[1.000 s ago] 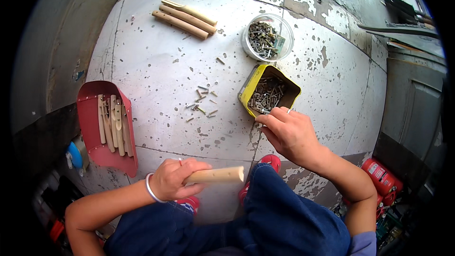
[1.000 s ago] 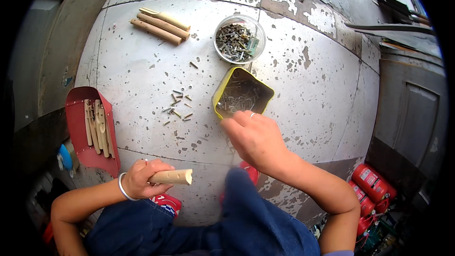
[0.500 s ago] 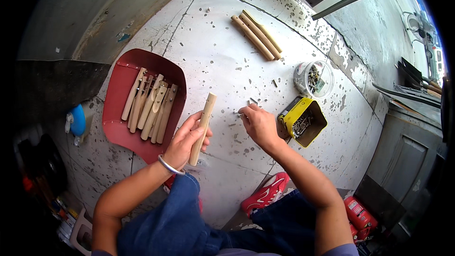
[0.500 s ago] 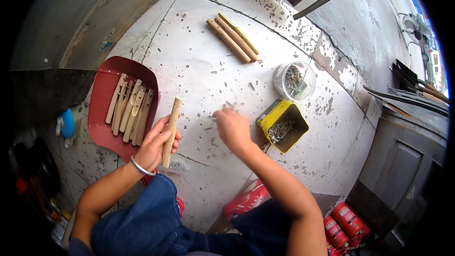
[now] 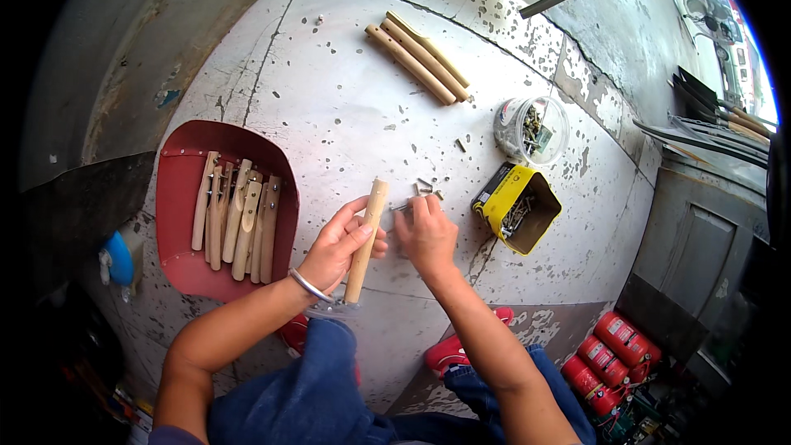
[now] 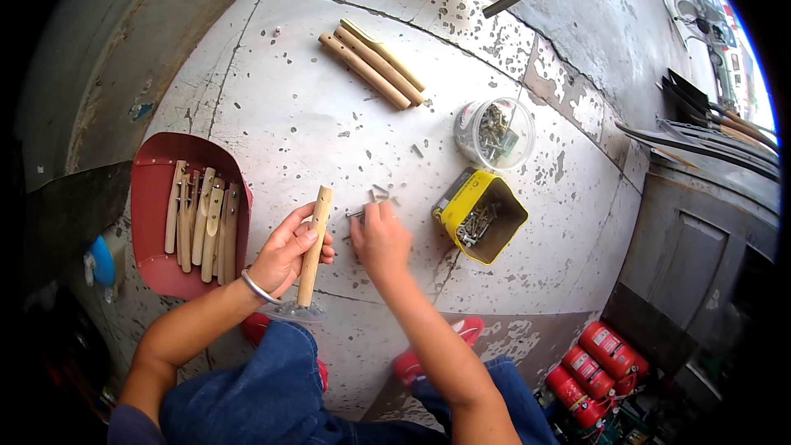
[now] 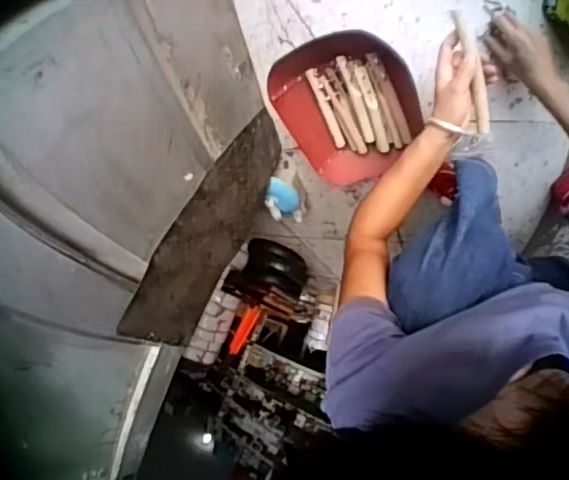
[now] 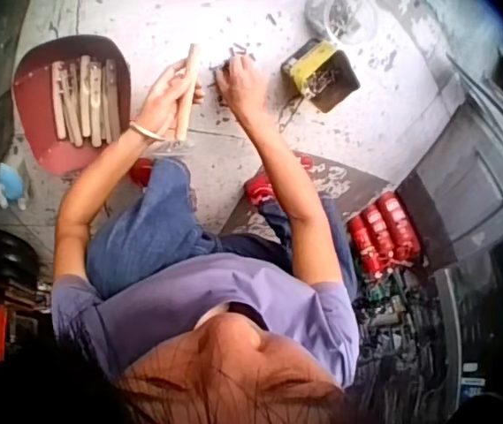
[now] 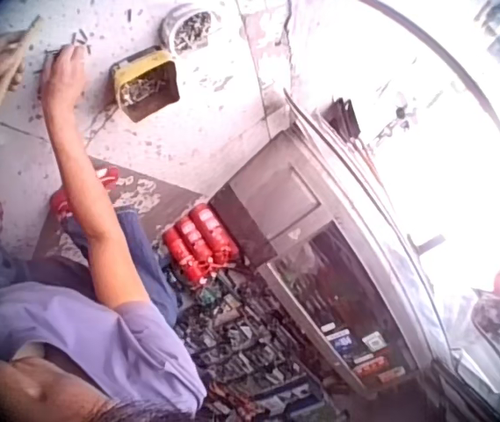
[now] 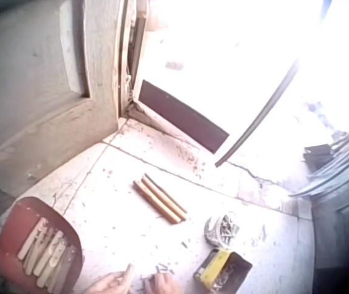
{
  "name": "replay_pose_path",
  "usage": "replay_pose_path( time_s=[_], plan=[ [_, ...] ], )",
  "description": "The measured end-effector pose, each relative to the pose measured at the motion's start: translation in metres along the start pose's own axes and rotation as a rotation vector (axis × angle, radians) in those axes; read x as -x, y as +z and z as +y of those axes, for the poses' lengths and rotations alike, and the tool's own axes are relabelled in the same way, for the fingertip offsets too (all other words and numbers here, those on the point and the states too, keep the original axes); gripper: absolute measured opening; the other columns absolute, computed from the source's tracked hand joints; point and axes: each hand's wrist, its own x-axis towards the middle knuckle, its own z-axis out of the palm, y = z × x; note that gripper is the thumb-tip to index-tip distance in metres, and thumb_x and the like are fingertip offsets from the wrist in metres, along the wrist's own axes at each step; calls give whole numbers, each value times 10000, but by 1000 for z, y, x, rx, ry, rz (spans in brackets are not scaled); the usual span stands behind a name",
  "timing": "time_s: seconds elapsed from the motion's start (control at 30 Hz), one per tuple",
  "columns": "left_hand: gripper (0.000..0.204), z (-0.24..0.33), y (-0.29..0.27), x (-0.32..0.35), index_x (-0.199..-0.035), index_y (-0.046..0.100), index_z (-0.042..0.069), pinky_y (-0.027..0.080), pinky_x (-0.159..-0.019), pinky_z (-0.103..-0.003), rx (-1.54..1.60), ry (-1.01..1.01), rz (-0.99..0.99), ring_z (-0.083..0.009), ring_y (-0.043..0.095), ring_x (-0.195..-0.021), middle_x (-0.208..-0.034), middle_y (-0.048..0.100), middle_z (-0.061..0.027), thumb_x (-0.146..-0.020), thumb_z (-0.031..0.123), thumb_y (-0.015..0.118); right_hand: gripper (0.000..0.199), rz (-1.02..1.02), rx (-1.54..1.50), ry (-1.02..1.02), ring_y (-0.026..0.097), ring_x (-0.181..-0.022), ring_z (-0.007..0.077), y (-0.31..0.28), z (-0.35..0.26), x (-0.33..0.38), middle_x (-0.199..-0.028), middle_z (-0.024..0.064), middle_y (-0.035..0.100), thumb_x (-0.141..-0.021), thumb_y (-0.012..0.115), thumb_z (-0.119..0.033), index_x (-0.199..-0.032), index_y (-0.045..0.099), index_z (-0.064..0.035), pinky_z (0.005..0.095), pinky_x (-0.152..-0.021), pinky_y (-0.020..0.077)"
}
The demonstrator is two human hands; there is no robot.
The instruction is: The person sits on the floor and inserts metal screws into pre-drilled holes in small wooden handles. They pick screws from a yellow container and a clear bowl, then place each screw into a handle one at a time.
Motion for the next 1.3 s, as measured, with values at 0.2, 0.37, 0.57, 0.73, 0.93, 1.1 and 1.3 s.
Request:
replay_pose_path(
  time_s=[0.2, 0.37, 0.57, 0.73, 0.93, 1.1, 1.3],
  plan=[
    [551, 6, -3, 7, -1435, 240, 71, 502, -907, -384, -12, 45, 2, -202, 587, -963, -1083, 537, -123, -950, 94, 503, 150, 43, -12, 56, 599, -588, 244, -3, -8, -2, -768, 69, 577, -740, 698, -159, -797, 587, -77, 349, -501, 465],
    [528, 4, -7, 11, -1432, 263, 41, 508, -884, -349, -131, 88, 51, -180, 583, -970, -1093, 533, -115, -962, 111, 492, 107, -115, -799, 337, 591, -587, 108, -47, -33, -1, -768, 23, 640, -822, 682, -115, -885, 646, -36, 256, -538, 459],
    [514, 6, 13, 14, -1429, 289, 42, 512, -867, -331, -151, 68, -33, -161, 576, -979, -1106, 524, -86, -968, 137, 494, 114, -175, -1209, 444, 622, -717, 84, -71, -61, 3, -819, 42, 658, -863, 647, -59, -944, 636, 21, 213, -637, 497],
    [498, 6, 16, 18, -1421, 309, 34, 512, -841, -297, -227, 99, -44, -153, 589, -979, -1144, 528, -86, -962, 105, 488, 128, -124, -1141, 334, 650, -752, 112, -61, -52, 16, -859, 59, 656, -859, 655, -51, -952, 620, 29, 232, -662, 522],
    [466, 2, 15, 21, -1391, 363, 22, 491, -716, -226, -425, 145, -35, -102, 603, -852, -1030, 602, -59, -962, 135, 505, 98, -190, -1351, 436, 618, -724, 113, -66, -50, 18, -858, 63, 637, -877, 625, -46, -932, 561, 4, 252, -667, 510],
    [409, 13, 13, 28, -1357, 414, 34, 419, -559, -183, -416, 164, -19, -43, 505, -639, -821, 581, -23, -1008, 247, 425, 128, 0, -1235, 516, 582, -662, 103, -53, -12, 10, -813, 60, 620, -899, 624, -125, -912, 539, -29, 231, -600, 472],
    [387, 24, 9, 36, -1288, 408, 59, 375, -465, -203, 150, -22, -29, -65, 403, -522, -748, 525, -35, -1025, 331, 329, 120, -32, -374, 130, 615, -730, 256, -7, 4, 14, -856, 82, 611, -797, 637, -76, -916, 626, -87, 350, -624, 492]
  ],
)
